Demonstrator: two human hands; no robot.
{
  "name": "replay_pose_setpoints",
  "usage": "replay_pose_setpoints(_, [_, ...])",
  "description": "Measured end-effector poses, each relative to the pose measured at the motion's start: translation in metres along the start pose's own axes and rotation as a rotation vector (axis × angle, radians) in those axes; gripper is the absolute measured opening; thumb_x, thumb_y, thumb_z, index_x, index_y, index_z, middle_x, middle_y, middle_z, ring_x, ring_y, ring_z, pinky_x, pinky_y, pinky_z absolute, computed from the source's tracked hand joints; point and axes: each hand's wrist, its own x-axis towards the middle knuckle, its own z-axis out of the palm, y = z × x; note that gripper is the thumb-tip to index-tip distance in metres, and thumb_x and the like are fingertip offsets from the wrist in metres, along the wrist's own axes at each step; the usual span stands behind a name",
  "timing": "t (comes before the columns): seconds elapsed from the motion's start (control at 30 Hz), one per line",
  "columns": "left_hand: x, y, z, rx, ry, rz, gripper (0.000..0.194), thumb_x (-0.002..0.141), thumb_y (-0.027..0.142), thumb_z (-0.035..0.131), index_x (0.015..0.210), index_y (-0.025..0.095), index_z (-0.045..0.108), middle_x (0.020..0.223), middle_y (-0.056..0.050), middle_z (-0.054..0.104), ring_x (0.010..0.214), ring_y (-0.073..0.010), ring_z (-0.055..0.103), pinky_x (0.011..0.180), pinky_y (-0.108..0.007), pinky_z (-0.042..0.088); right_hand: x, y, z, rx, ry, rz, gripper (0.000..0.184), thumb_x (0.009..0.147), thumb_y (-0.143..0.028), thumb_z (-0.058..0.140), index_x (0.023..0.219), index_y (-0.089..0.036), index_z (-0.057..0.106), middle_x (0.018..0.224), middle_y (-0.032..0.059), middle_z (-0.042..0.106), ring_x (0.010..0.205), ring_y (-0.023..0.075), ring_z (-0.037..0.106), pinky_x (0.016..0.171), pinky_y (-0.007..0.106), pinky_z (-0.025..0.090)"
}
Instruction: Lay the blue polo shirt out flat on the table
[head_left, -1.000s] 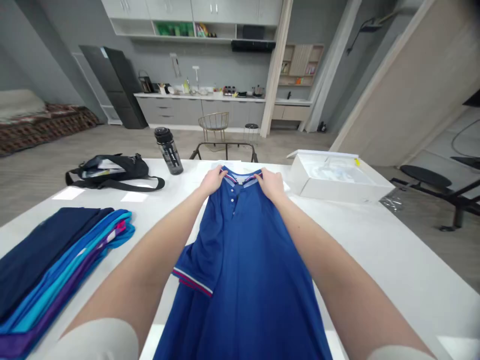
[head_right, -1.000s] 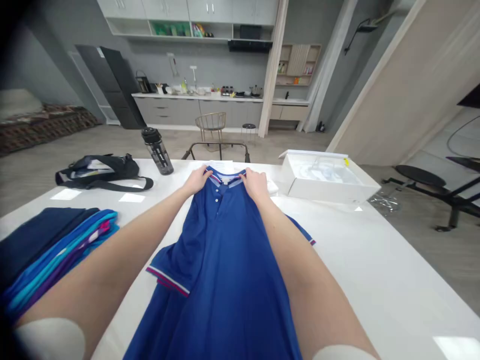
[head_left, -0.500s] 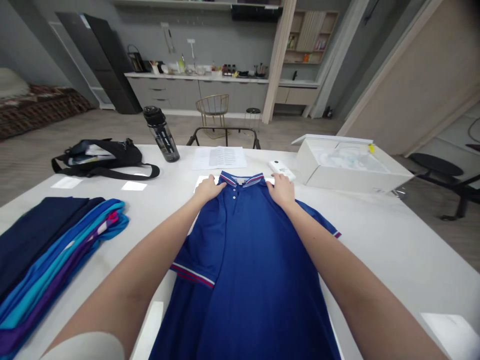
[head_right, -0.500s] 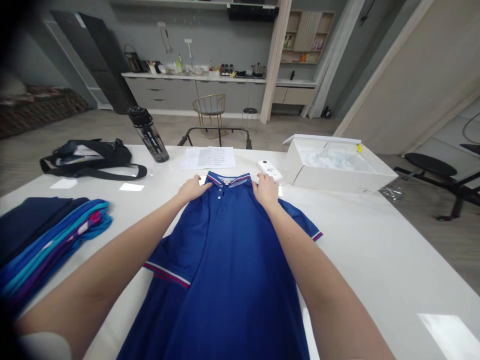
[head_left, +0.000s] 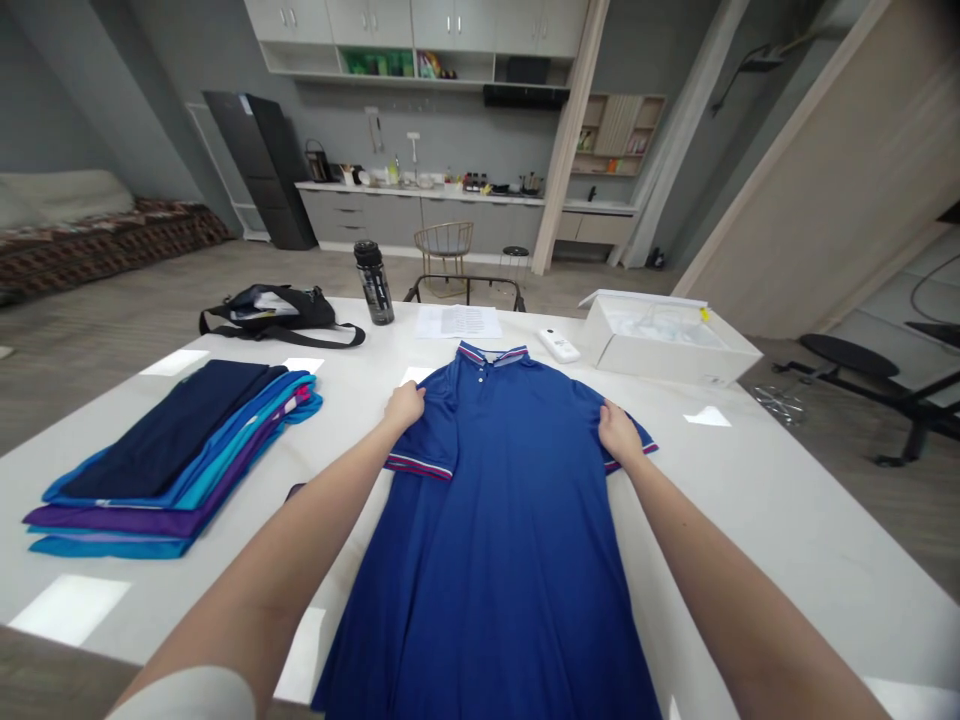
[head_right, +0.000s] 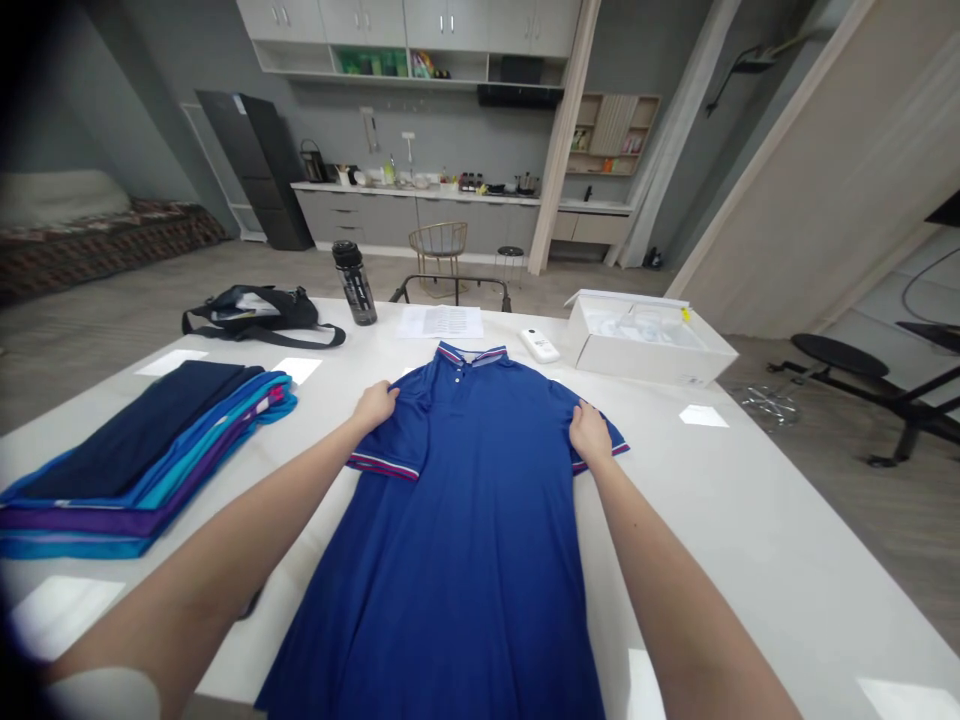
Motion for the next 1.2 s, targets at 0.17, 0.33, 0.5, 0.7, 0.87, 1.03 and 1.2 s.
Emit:
replay_pose_setpoints(0.17, [0.023,-0.029,-0.026,-0.046,0.037,0.022,0.033,0.100,0.037,0.043,0.108,0.020,0.070,0.117,-0.014,0.074,0.114,-0.0266,0.068,0.091,-0.030,0.051,0.023,0.024,0.000,-0.125,-0.079,-0.059,0.061,0.106,-0.039,0.020,0.150,-0.007,0.047,0.156,0.0196,0.045,0.144,0.0323,0.041,0.118,0.047,0.032])
replay_pose_setpoints(0.33, [0.041,-0.030,-0.031,-0.026,0.048,0.010,0.034,0.096,0.044,0.050,0.104,0.019,0.071,0.106,-0.014,0.075,0.107,-0.0289,0.070,0.088,-0.034,0.052,0.050,0.037,0.009,-0.218,-0.119,-0.057,0.063,0.106,-0.049,0.019,0.158,-0.019,0.036,0.165,0.0143,0.031,0.150,0.0363,0.030,0.118,0.059,0.025])
replay_pose_setpoints(0.5, [0.026,0.007,-0.006,0.120,0.203,0.165,0.063,0.082,0.068,0.059,0.120,0.019,0.064,0.126,-0.024,0.065,0.124,-0.0437,0.058,0.105,-0.056,0.041,0.056,0.035,0.008,-0.233,-0.019,-0.063,0.064,0.103,-0.053,0.029,0.150,-0.014,0.046,0.159,0.0192,0.040,0.147,0.0336,0.035,0.119,0.058,0.024])
replay_pose_setpoints(0.7, [0.049,0.003,-0.026,-0.072,0.009,-0.001,0.021,0.082,0.033,0.063,0.095,0.017,0.069,0.108,-0.022,0.071,0.111,-0.0403,0.066,0.094,-0.051,0.051,0.045,0.017,-0.001,-0.271,0.150,0.202,0.053,0.100,-0.053,0.037,0.120,-0.014,0.067,0.127,0.0232,0.061,0.123,0.0416,0.053,0.099,0.066,0.040])
replay_pose_setpoints(0.87, [0.096,-0.034,-0.070,-0.269,-0.100,-0.141,0.010,0.083,0.025,0.067,0.086,0.017,0.064,0.075,-0.008,0.069,0.068,-0.0212,0.068,0.063,-0.032,0.056,0.047,0.011,0.001,-0.293,0.102,0.142,0.045,0.103,-0.040,0.031,0.117,-0.011,0.063,0.122,0.0238,0.062,0.120,0.0405,0.055,0.094,0.060,0.045])
replay_pose_setpoints(1.03, [0.124,-0.052,-0.078,-0.354,-0.057,-0.178,0.015,0.085,0.025,0.067,0.097,0.017,0.062,0.080,-0.005,0.068,0.069,-0.0174,0.066,0.063,-0.029,0.055,0.061,0.017,0.002,-0.302,0.034,0.076,0.043,0.105,-0.039,0.027,0.119,-0.013,0.059,0.117,0.0213,0.064,0.112,0.0379,0.061,0.091,0.054,0.047])
replay_pose_setpoints(1.2, [0.112,-0.055,-0.067,-0.283,0.071,-0.075,0.043,0.085,0.035,0.067,0.124,0.021,0.060,0.115,-0.015,0.068,0.110,-0.0299,0.065,0.092,-0.044,0.052,0.071,0.024,0.005,-0.330,0.045,0.081,0.044,0.104,-0.041,0.028,0.119,-0.015,0.059,0.116,0.0213,0.064,0.112,0.0386,0.061,0.090,0.054,0.047])
